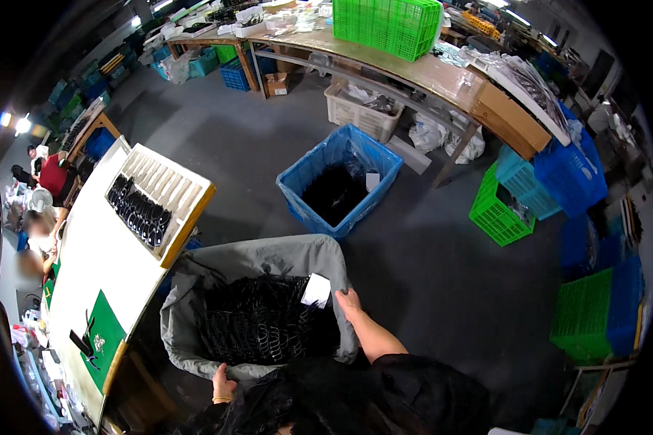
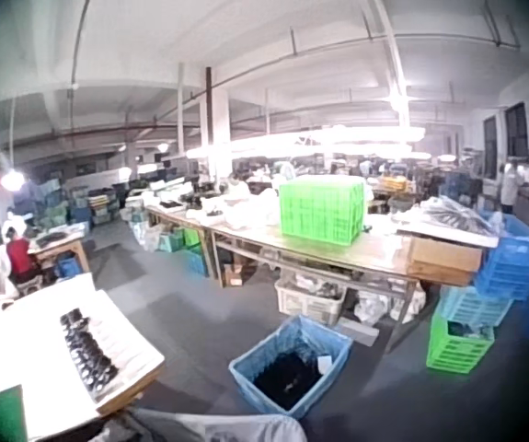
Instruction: The person assembles sunglasses by attaching temple arms to the frame using pliers. They handle multiple sunglasses, place them in a tray, and use tools to secure the parts.
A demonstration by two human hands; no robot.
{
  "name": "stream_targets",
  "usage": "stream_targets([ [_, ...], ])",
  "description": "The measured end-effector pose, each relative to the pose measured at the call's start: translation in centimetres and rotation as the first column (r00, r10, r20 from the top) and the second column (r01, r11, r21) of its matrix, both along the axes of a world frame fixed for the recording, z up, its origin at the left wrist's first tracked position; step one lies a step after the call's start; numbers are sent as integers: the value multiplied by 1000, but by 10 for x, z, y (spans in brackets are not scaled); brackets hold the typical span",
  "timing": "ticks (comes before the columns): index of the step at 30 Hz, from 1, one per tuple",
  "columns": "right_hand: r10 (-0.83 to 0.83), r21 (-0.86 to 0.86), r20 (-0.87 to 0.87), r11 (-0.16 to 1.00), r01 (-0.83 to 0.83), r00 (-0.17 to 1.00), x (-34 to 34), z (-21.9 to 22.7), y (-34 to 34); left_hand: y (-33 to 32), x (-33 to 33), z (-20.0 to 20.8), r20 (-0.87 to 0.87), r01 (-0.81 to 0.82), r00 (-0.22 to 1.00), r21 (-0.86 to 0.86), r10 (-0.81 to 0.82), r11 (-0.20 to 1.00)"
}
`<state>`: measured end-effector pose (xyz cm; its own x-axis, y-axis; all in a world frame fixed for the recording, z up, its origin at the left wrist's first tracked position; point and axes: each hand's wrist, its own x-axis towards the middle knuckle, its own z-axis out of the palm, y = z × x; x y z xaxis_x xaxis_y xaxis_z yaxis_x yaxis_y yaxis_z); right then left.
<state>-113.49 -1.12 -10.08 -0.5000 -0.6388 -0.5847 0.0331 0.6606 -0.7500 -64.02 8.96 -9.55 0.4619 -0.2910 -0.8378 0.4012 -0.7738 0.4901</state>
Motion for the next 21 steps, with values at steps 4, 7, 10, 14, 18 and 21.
stream_targets([
  [4,39,-70,1,997,-39,999,-84,22,-31,-7,-95,22,-268,-218,950,-207,159,954],
  [7,-79,-108,13,991,80,997,-167,32,-36,-40,-174,55,-334,-162,940,-251,71,955],
  [10,-171,-105,134,977,185,976,-225,66,-28,-71,-224,56,-401,-184,915,-330,39,926],
  [14,-337,-156,148,921,358,930,-290,69,-19,-151,-303,91,-239,-15,966,-417,-94,909],
  [18,-477,-281,175,814,508,861,-331,90,-80,-297,-373,140,-237,100,925,-603,-297,791],
  [21,-412,-385,231,793,472,881,-358,84,-163,-423,-402,166,-193,193,877,-698,-441,690],
])
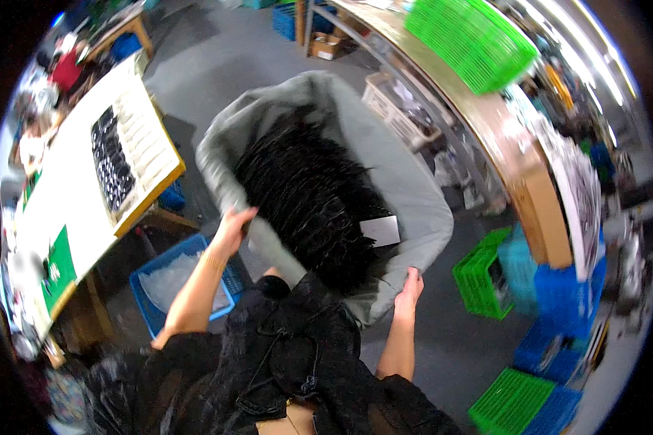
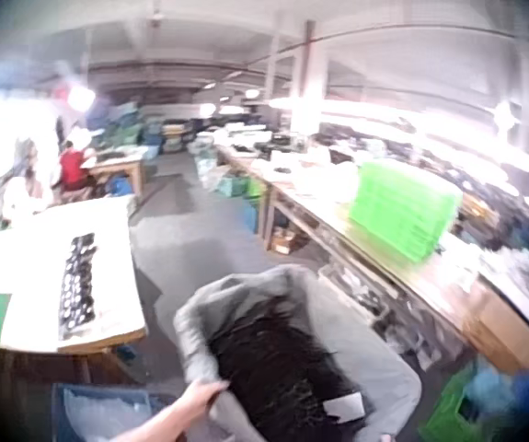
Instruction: The person assembles sunglasses by attaching temple arms to the frame using pliers. They handle multiple sunglasses, place them in a tray, and use tools to secure the parts.
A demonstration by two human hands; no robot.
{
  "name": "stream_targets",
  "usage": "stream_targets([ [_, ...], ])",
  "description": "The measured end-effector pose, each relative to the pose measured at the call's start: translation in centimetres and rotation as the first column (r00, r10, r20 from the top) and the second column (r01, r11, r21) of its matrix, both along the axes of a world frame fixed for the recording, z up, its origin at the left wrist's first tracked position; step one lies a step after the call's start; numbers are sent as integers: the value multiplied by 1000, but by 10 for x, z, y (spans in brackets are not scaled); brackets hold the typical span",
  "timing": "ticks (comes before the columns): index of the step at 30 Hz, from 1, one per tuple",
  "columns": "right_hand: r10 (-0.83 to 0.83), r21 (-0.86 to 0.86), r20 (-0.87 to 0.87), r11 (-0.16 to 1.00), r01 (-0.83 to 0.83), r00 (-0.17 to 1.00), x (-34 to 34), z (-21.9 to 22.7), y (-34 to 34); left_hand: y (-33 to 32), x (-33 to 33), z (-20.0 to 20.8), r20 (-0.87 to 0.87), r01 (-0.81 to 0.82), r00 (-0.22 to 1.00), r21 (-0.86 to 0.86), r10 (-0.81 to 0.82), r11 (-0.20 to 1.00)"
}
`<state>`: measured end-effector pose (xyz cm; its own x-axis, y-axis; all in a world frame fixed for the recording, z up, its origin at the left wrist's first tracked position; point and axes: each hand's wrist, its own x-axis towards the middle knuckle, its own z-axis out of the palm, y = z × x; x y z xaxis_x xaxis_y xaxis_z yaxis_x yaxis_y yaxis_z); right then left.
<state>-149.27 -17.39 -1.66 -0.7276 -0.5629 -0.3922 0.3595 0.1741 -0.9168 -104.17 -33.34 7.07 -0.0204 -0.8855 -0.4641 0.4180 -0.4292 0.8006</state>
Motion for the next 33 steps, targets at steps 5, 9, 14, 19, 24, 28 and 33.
stream_targets([
  [5,-61,-77,138,994,72,989,-39,-60,-117,-197,-62,-61,435,122,886,118,-162,985],
  [9,23,183,347,979,-92,938,-47,-104,-172,-261,-112,-146,336,44,935,203,-112,978],
  [14,149,353,281,903,-246,948,-65,-134,-172,-222,-116,-217,122,204,970,59,-210,977],
  [19,911,622,122,239,-746,394,-170,-138,-174,-39,-55,-233,279,-255,944,266,179,930],
  [24,810,594,6,-475,-649,-587,-177,-112,-212,236,30,-294,405,-581,813,600,418,550],
  [28,656,604,683,-755,-256,-322,-103,-87,-252,378,48,-263,409,-770,446,629,796,108],
  [33,739,680,555,-668,-303,-383,120,-53,-262,463,23,-312,427,-692,555,713,714,112],
])
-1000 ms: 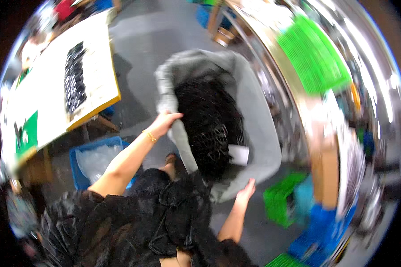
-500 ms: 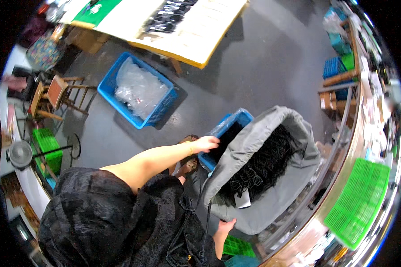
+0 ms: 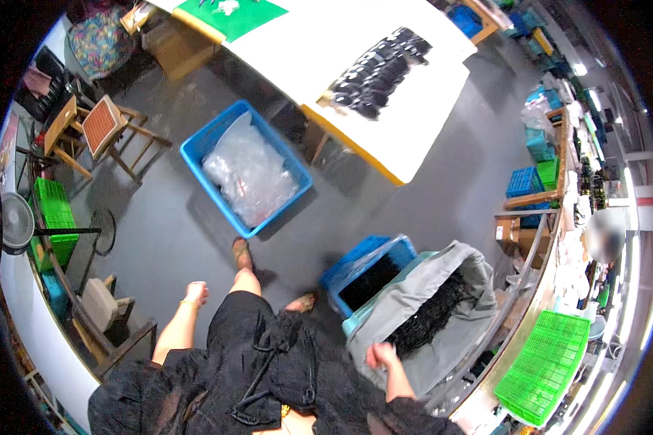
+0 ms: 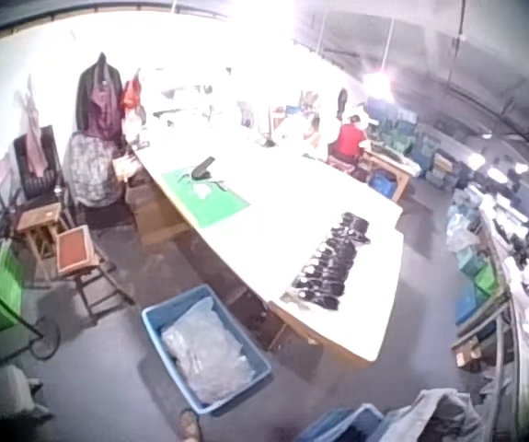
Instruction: The person assembles sunglasses by attaching temple arms to the frame using pliers. They handle multiple sunglasses, place them in a tray, and use tools to secure the parts.
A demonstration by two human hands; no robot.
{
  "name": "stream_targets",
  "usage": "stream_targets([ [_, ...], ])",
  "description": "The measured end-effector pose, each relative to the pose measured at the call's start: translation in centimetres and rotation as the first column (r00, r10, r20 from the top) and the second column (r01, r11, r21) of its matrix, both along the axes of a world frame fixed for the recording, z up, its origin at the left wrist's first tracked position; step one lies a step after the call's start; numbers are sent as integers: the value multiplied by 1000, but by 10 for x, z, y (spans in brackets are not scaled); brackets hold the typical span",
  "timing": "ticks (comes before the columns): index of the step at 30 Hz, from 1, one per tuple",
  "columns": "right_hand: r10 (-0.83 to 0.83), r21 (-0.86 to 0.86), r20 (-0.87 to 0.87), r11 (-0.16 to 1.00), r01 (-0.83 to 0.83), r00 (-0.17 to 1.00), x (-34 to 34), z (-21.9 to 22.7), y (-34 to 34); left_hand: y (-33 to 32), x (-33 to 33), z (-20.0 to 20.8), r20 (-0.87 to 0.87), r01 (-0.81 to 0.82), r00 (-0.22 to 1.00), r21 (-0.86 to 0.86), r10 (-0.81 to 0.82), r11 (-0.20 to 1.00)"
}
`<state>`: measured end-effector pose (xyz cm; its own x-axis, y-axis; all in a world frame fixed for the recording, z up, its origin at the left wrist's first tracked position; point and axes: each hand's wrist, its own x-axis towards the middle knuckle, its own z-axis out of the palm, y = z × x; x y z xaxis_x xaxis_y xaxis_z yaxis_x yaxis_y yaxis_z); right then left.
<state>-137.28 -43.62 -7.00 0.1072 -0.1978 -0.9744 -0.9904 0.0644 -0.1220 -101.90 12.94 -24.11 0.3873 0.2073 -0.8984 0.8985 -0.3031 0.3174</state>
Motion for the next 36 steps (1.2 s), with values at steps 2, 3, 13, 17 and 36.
stream_targets([
  [2,-138,-68,167,986,151,976,105,-1,22,11,-48,-56,87,380,919,54,-383,923],
  [3,-42,-54,178,997,52,983,153,-5,31,2,-60,-68,121,559,816,83,-565,825],
  [13,931,-557,345,305,-773,119,512,-253,199,-65,37,-7,-125,709,705,86,-698,700],
  [17,970,-495,242,132,-859,9,571,-412,244,-58,6,-82,153,601,631,524,-761,604],
  [36,260,59,448,946,-318,855,600,-398,307,-61,12,-63,169,550,740,406,-652,730],
])
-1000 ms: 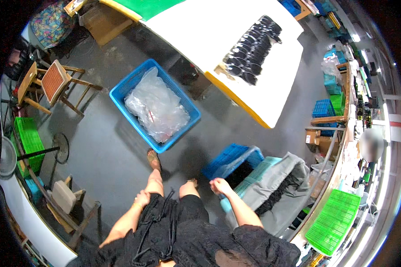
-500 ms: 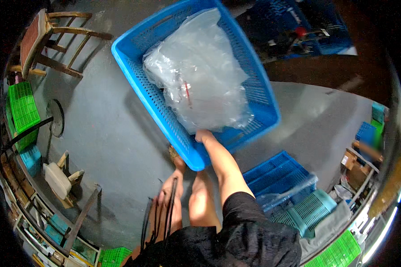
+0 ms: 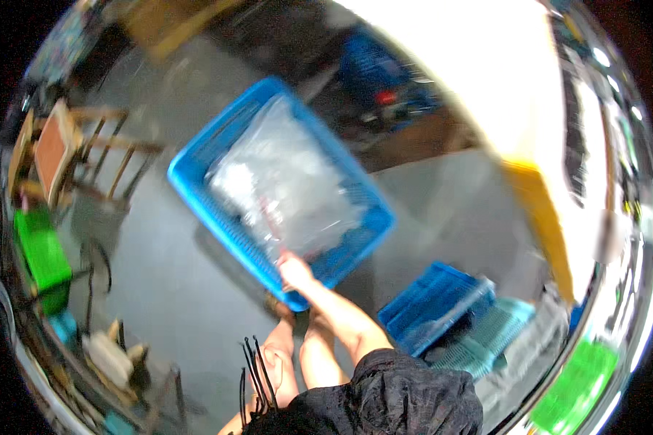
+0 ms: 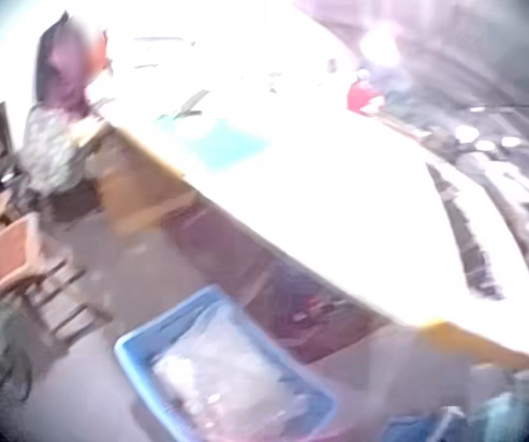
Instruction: The person assembles sunglasses by attaching temple arms to the frame using pliers. They handle multiple sunglasses, place them in a tray, and use tools to secure the parts.
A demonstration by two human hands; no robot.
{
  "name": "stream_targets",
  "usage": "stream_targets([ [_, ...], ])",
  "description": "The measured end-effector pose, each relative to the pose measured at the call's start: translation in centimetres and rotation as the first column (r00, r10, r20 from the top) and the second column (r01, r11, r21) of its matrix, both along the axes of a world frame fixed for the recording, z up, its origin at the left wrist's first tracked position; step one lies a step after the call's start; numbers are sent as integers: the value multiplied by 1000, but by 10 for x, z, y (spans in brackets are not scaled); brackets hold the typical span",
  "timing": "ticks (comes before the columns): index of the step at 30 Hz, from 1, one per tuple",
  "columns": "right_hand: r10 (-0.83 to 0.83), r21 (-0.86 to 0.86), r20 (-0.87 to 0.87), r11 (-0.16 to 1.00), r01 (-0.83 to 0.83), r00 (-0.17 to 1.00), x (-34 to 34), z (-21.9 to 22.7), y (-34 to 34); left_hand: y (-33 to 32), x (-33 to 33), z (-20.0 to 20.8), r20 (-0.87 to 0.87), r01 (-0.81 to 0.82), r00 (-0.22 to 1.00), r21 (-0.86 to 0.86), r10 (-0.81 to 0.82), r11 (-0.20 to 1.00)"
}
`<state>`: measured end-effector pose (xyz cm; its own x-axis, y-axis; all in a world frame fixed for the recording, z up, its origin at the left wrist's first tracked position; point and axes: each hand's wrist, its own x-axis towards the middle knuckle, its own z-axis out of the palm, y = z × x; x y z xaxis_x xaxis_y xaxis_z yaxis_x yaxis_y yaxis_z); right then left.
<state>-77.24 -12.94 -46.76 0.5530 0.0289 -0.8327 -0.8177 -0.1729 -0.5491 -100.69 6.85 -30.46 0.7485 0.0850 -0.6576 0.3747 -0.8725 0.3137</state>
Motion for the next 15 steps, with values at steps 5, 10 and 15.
stream_targets([
  [5,461,-402,140,835,-375,876,-37,152,-36,-29,22,-1,7,73,997,-90,-73,993],
  [10,664,-634,162,637,-439,730,-72,337,-105,11,43,7,-301,238,914,-147,-273,960],
  [15,679,-537,44,635,-556,733,-146,355,-165,43,53,47,-291,-259,941,-283,174,924],
])
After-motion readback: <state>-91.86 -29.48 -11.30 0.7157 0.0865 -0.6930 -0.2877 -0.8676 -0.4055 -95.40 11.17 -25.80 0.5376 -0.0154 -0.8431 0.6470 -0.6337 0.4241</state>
